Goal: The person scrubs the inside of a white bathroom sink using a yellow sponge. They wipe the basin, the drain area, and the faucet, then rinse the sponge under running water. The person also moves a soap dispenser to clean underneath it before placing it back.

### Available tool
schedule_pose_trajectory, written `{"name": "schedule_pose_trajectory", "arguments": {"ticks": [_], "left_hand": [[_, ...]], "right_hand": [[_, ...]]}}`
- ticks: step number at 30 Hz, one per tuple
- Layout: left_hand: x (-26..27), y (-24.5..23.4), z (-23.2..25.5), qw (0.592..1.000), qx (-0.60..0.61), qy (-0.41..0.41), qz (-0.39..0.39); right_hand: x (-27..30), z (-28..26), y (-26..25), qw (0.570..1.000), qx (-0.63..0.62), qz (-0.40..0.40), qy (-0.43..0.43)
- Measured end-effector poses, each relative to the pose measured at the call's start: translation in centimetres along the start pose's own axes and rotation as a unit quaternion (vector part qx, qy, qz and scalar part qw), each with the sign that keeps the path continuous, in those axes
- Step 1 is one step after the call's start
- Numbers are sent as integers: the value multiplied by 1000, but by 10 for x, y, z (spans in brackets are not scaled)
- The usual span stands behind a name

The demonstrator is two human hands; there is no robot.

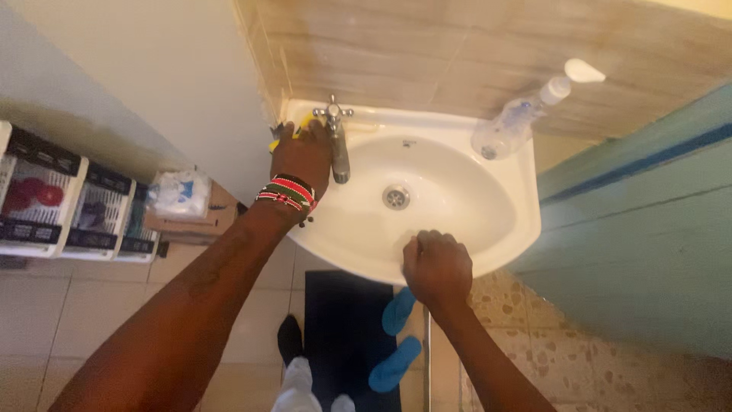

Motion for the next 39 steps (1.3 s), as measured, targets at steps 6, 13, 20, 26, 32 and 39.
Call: {"name": "schedule_pose_trajectory", "arguments": {"ticks": [6,13,20,26,32,39], "left_hand": [[1,3,-10,990,57,22,-124],[57,-9,0,996,82,-20,27],[118,-67,-5,979,157,8,-127],[138,-81,-4,964,237,-3,-118],[97,-47,52,935,200,148,-254],[71,-19,75,899,218,238,-296]], "right_hand": [[5,4,1,1000,1,10,-18],[3,2,-7,1000,-9,-10,16],[4,4,-6,1000,-2,18,-10],[6,2,-6,1000,-15,24,4],[1,0,-6,999,1,-13,34],[10,11,2,1000,10,23,-3]]}}
Point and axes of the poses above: each hand's wrist, its own x-axis away from the middle knuckle, its own y-axis out of the palm, z = x × y, the point moved 2 cm from there along -x, towards the middle knuckle, and after that the axes turned 14 degrees about -x, right-handed, at the moved point
